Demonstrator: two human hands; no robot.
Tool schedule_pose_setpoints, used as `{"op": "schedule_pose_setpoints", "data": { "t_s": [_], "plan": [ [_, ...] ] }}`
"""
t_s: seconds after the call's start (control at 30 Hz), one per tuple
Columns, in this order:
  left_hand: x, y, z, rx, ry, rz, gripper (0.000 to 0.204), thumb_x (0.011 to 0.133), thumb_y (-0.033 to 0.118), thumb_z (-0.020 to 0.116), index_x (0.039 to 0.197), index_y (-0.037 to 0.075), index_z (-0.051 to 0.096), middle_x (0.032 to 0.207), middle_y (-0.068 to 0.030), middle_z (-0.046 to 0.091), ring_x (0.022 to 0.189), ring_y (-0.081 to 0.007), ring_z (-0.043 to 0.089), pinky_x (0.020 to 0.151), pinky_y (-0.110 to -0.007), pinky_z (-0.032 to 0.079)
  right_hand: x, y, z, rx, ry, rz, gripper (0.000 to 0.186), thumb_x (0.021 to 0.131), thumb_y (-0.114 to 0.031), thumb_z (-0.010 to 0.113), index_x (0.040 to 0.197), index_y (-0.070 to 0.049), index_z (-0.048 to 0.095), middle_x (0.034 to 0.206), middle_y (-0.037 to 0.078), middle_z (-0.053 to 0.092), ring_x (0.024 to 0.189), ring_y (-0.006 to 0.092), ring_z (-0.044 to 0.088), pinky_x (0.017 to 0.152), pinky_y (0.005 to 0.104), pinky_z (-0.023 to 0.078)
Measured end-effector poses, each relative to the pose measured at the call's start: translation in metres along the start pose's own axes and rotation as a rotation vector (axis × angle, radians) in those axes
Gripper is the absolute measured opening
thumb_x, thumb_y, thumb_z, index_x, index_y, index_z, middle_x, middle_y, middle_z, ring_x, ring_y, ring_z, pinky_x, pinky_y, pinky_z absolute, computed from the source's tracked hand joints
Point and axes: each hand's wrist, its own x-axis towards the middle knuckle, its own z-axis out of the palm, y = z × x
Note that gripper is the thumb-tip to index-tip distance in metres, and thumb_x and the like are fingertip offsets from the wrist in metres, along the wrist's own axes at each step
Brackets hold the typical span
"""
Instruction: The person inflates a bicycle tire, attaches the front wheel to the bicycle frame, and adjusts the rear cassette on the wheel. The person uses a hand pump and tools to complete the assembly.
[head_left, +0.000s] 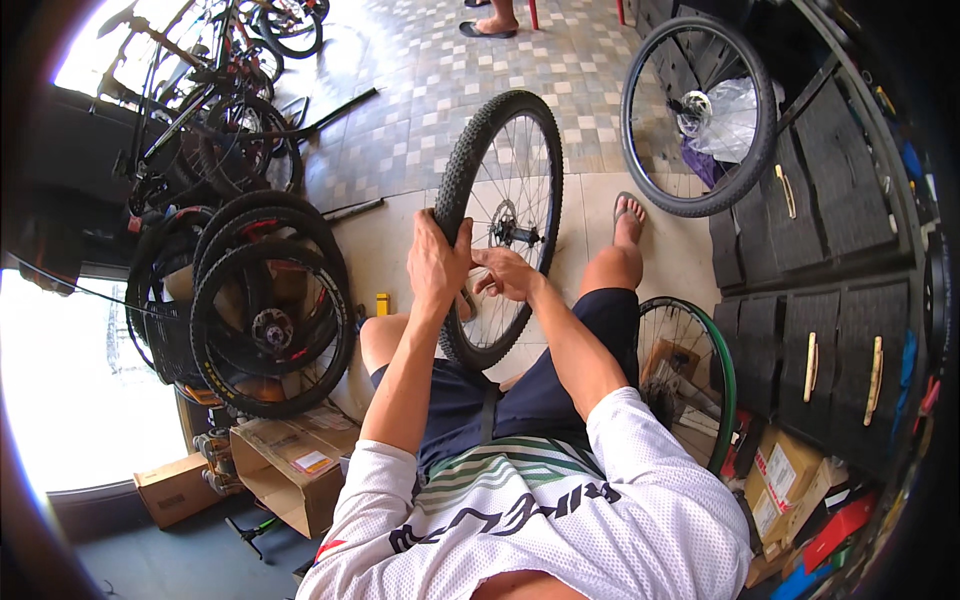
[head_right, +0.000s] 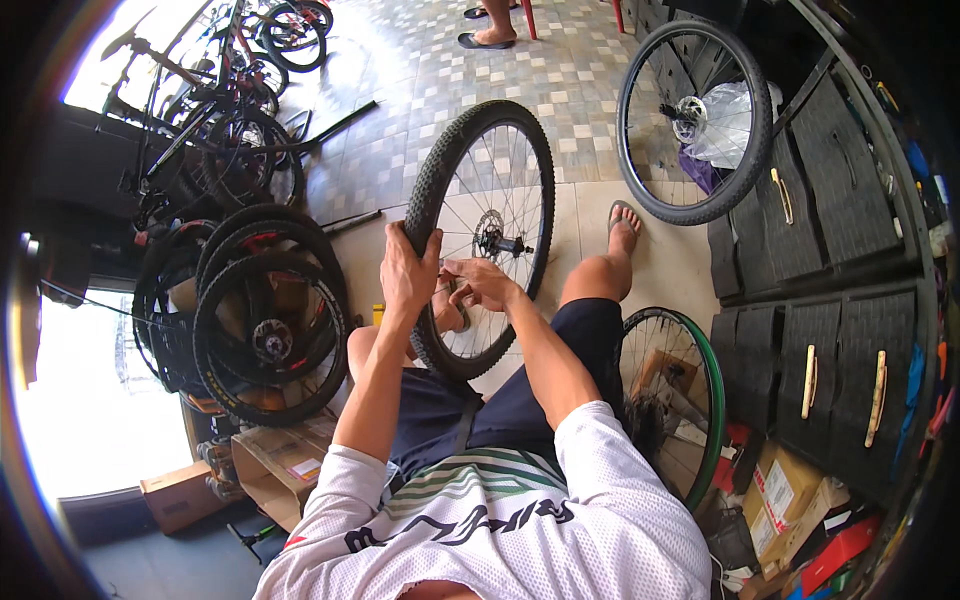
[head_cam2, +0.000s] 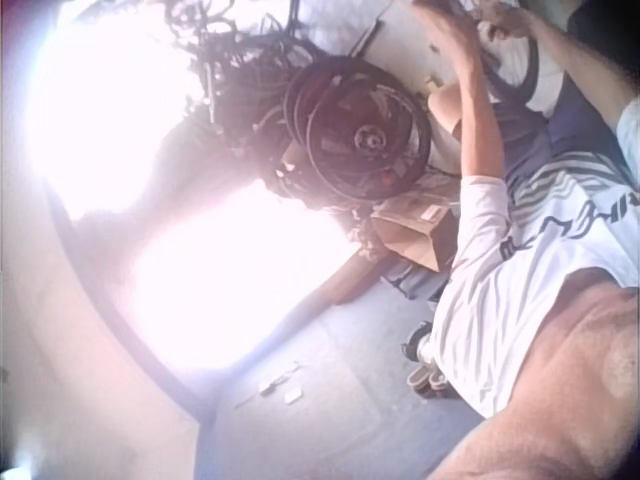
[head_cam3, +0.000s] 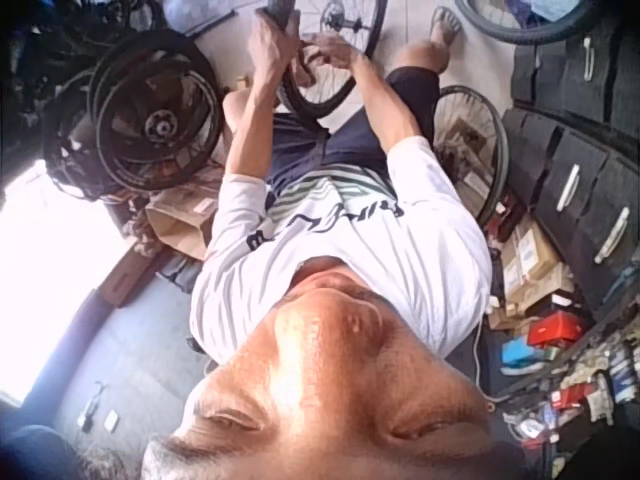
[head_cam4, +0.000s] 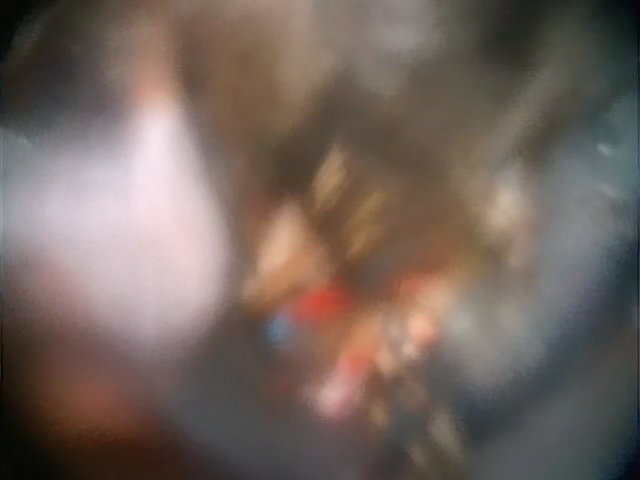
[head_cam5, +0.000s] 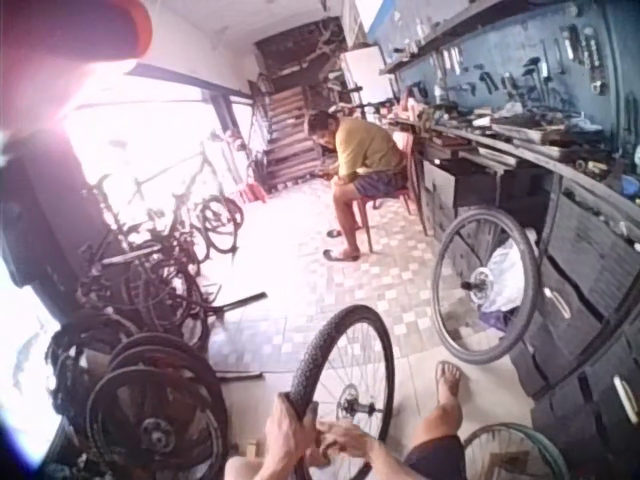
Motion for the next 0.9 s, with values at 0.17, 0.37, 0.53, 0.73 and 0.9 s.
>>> {"op": "schedule_pose_setpoints", "data": {
  "t_s": [0.17,0.37,0.53,0.73,0.9],
  "plan": [
    [0.006,0.004,0.001,-0.047,-0.007,0.022,0.05,0.094,0.034,0.07,0.121,-0.001,0.047,0.103,-0.0269,0.065,0.09,-0.0495,0.065,0.076,-0.054,0.051,0.005,-0.008,-0.004,-0.03,-0.032,-0.012,0.034,0.099,-0.038,0.067,0.114,-0.008,0.064,0.101,0.0,0.066,0.069,0.0153,0.071,0.045,0.0214,0.045],
    [-0.001,-0.002,-0.001,-0.048,-0.009,0.041,0.051,0.093,0.034,0.07,0.122,-0.002,0.048,0.103,-0.0275,0.066,0.091,-0.0493,0.065,0.077,-0.054,0.051,0.006,-0.003,0.0,-0.004,-0.075,-0.027,0.036,0.099,-0.041,0.066,0.112,-0.006,0.067,0.106,0.003,0.068,0.067,0.0173,0.071,0.046,0.0218,0.048],
    [-0.004,-0.002,-0.001,-0.061,0.017,0.044,0.052,0.092,0.034,0.071,0.123,-0.002,0.048,0.103,-0.0277,0.066,0.091,-0.0483,0.065,0.076,-0.053,0.052,0.011,0.002,-0.005,-0.081,-0.042,0.004,0.038,0.101,-0.04,0.064,0.115,-0.005,0.066,0.118,0.009,0.068,0.065,0.0191,0.071,0.044,0.0231,0.048],
    [-0.002,0.004,0.002,-0.071,0.039,0.069,0.053,0.094,0.038,0.07,0.124,0.0,0.048,0.104,-0.0265,0.068,0.09,-0.047,0.067,0.077,-0.052,0.053,0.012,0.001,-0.018,-0.098,-0.017,0.028,0.035,0.102,-0.033,0.063,0.122,-0.005,0.062,0.119,0.009,0.067,0.07,0.018,0.071,0.046,0.0227,0.049],
    [-0.007,-0.001,0.001,-0.055,0.039,0.053,0.053,0.092,0.033,0.072,0.124,-0.002,0.049,0.104,-0.027,0.066,0.09,-0.0466,0.066,0.075,-0.05,0.053,0.008,0.003,-0.007,0.019,-0.102,0.001,0.035,0.103,-0.035,0.062,0.12,-0.005,0.063,0.116,0.008,0.067,0.07,0.017,0.07,0.046,0.023,0.048]
  ]
}}
